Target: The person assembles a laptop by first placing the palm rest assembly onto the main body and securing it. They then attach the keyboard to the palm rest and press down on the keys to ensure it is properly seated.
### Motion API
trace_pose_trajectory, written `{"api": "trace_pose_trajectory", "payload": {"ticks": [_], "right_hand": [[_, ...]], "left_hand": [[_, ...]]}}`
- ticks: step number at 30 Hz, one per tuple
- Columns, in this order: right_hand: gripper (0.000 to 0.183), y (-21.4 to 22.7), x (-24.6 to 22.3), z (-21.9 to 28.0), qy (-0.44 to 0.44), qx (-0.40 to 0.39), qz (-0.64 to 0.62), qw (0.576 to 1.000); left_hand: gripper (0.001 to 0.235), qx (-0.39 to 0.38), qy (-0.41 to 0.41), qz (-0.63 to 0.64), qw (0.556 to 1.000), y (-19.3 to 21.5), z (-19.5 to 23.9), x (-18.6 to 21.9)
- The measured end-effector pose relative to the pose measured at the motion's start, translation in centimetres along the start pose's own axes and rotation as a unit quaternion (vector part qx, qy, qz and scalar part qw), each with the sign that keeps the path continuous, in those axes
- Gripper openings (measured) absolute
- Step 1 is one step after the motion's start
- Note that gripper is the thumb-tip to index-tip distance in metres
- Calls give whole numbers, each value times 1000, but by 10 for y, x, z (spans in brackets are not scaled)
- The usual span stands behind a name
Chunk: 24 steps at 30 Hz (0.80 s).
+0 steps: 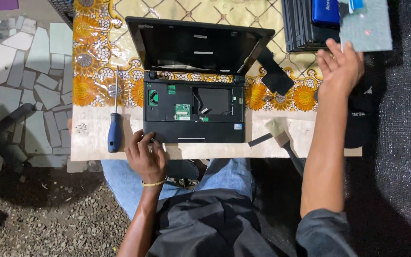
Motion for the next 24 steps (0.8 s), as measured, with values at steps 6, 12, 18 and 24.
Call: {"api": "trace_pose_trajectory", "payload": {"ticks": [6, 12, 18, 24], "right_hand": [[36, 113, 1, 41, 121, 15, -77, 990], [72, 177, -36, 170, 55, 67, -171, 981], [65, 166, -23, 227, 2, -55, -253, 966], [73, 88, 9, 251, 34, -273, -214, 937]], "left_hand": [[20, -10, -4, 7, 1000, 3, -1, 2], [22, -86, 57, 74, 992, 17, -9, 19], [69, -117, 10, 176, 977, 38, -20, 72], [55, -111, -73, 325, 936, 45, 2, 72]]}}
Point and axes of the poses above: each hand's wrist, its own z-axis away from the middle knuckle, its own y-axis out of the back of the hand, x = y × z, the point moved 5 cm from there along -z, towards the middle knuckle, and after that the axes turned 8 degrees about y, right-handed, at the moved point
